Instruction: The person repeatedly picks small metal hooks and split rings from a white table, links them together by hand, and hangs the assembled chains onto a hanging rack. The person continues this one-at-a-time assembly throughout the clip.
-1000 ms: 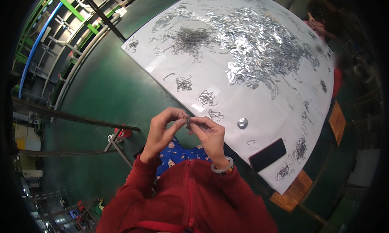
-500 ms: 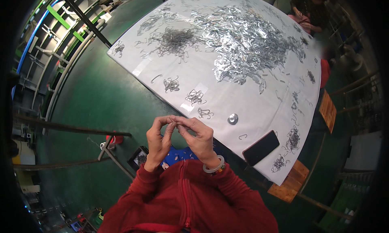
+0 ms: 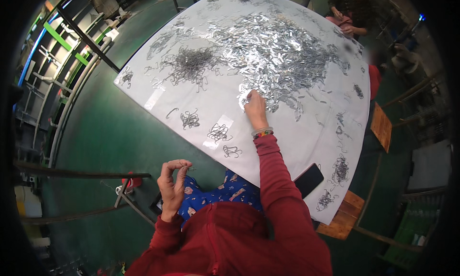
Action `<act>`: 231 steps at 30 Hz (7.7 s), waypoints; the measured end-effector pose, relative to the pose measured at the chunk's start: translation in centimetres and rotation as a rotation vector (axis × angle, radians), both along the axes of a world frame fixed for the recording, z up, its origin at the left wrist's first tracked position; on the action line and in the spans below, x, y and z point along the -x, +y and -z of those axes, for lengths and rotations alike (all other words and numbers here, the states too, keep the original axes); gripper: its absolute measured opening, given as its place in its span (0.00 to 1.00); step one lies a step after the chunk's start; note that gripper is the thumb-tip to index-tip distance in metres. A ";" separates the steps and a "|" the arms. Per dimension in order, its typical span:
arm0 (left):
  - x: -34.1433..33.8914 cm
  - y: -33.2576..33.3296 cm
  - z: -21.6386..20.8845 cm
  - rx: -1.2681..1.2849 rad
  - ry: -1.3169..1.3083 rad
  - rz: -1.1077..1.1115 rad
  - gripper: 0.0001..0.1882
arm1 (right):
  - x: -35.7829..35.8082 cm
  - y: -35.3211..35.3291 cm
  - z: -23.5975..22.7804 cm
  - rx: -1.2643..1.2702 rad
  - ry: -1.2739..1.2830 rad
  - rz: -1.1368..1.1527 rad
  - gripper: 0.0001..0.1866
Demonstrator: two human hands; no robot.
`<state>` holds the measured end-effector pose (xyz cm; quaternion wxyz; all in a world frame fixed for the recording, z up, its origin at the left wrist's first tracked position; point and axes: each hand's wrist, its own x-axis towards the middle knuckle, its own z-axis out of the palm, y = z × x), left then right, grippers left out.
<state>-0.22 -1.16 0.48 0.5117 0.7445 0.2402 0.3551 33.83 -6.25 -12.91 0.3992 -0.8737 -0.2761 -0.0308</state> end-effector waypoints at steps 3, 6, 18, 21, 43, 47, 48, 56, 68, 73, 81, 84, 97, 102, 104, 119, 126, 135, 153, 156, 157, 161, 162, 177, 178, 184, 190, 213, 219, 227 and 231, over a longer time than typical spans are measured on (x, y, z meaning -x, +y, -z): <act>0.3 0.1 0.1 -0.015 -0.014 0.000 0.04 | 0.8 -0.5 -1.4 -0.047 0.073 0.002 0.12; 0.5 0.1 -0.3 -0.062 -0.007 0.020 0.04 | 4.2 -1.6 -4.9 -0.354 0.435 -0.111 0.09; 1.1 0.1 -0.2 -0.320 0.097 0.137 0.07 | 21.3 -4.2 -15.5 -0.570 0.806 -0.559 0.10; 1.3 0.1 0.0 -0.260 0.027 0.143 0.07 | 21.7 -4.9 -16.0 -0.578 0.843 -0.601 0.09; 2.4 1.8 3.6 0.114 -0.096 0.147 0.26 | 22.2 -3.3 -13.2 -0.613 1.209 -0.580 0.07; -3.6 8.1 3.6 0.109 0.200 -0.029 0.12 | 22.2 -3.7 -13.2 -0.645 1.275 -0.622 0.07; -6.4 10.1 4.2 0.002 0.263 -0.043 0.11 | 22.2 -3.8 -13.2 -0.645 1.285 -0.628 0.07; -23.3 19.8 11.3 -0.630 0.817 -0.114 0.13 | 22.9 -5.6 -12.1 -0.659 1.207 -0.667 0.08; -14.0 13.3 4.1 -0.171 0.364 0.048 0.05 | 24.0 -6.9 -12.2 -0.647 1.034 -0.623 0.08; -4.7 5.4 -2.0 0.208 0.102 0.183 0.03 | 23.8 -7.0 -12.4 -0.628 0.939 -0.561 0.08; 1.2 -0.5 -3.8 -0.292 0.141 0.178 0.07 | 24.4 -7.1 -13.0 -0.739 0.954 -0.482 0.10; 1.0 -0.9 -3.3 -0.300 0.138 0.156 0.07 | 24.6 -6.9 -13.3 -0.720 0.883 -0.489 0.10; 0.7 -2.0 -0.1 0.145 0.017 -0.035 0.03 | 23.5 -5.6 -12.4 -0.538 0.181 -0.564 0.16; 0.6 -1.4 -0.1 0.153 -0.053 -0.003 0.03 | 11.8 -7.8 -10.9 -0.407 0.280 -0.431 0.15; 0.6 -1.1 -0.2 0.113 -0.038 0.026 0.03 | 4.4 -7.7 -9.5 -0.238 0.001 -0.299 0.12; 2.0 -1.1 -0.3 -0.030 -0.033 0.032 0.06 | 2.5 -7.2 -9.0 -0.101 0.073 -0.334 0.09; 1.9 -0.4 0.3 -0.206 0.090 0.113 0.08 | 18.9 -5.0 -13.7 -0.546 0.805 -0.569 0.08; 1.3 0.1 0.0 -0.322 0.057 0.088 0.07 | 22.5 -5.0 -15.3 -0.500 0.693 -0.587 0.11; 1.8 0.0 4.6 -0.111 -0.049 0.059 0.24 | 23.6 -3.4 -11.3 -0.812 1.059 -0.486 0.09; -0.3 3.2 4.1 -0.070 -0.223 -0.027 0.20 | 23.2 -3.7 -11.4 -0.801 1.164 -0.507 0.08; -1.5 4.9 3.7 0.012 -0.081 -0.136 0.15 | 23.0 -3.9 -11.5 -0.800 1.181 -0.521 0.08; -13.0 13.1 4.5 -0.320 0.210 -0.053 0.14 | 22.5 -4.5 -11.8 -0.708 1.181 -0.532 0.08; -16.3 15.0 5.0 -0.323 0.343 -0.033 0.18 | 22.5 -4.7 -11.8 -0.706 1.163 -0.548 0.08; -21.7 19.2 8.5 -0.568 0.510 0.106 0.06 | 23.3 -6.2 -12.0 -0.638 1.037 -0.644 0.07; -20.9 18.9 8.0 -0.541 0.478 0.107 0.06 | 23.5 -6.1 -12.0 -0.634 1.039 -0.647 0.07; -15.8 16.6 5.0 -0.021 0.352 0.075 0.07 | 24.8 -6.1 -12.5 -0.672 1.031 -0.601 0.08; -5.2 8.4 -1.3 0.085 0.051 0.252 0.07 | 25.2 -6.2 -12.9 -0.640 1.004 -0.532 0.07; 0.9 -1.0 0.3 0.011 -0.044 -0.036 0.03 | 24.3 -5.1 -12.2 -0.571 0.498 -0.589 0.14; 1.3 -0.1 1.3 0.076 -0.139 -0.027 0.02 | 12.6 -5.3 -10.8 -0.363 0.360 -0.380 0.09; 1.5 0.0 0.6 0.070 -0.107 -0.061 0.03 | 1.2 -3.6 -2.1 0.192 -0.298 -0.400 0.09; 2.2 -0.1 0.4 -0.002 -0.079 -0.076 0.06 | 0.9 -3.9 -1.4 0.158 -0.424 -0.475 0.09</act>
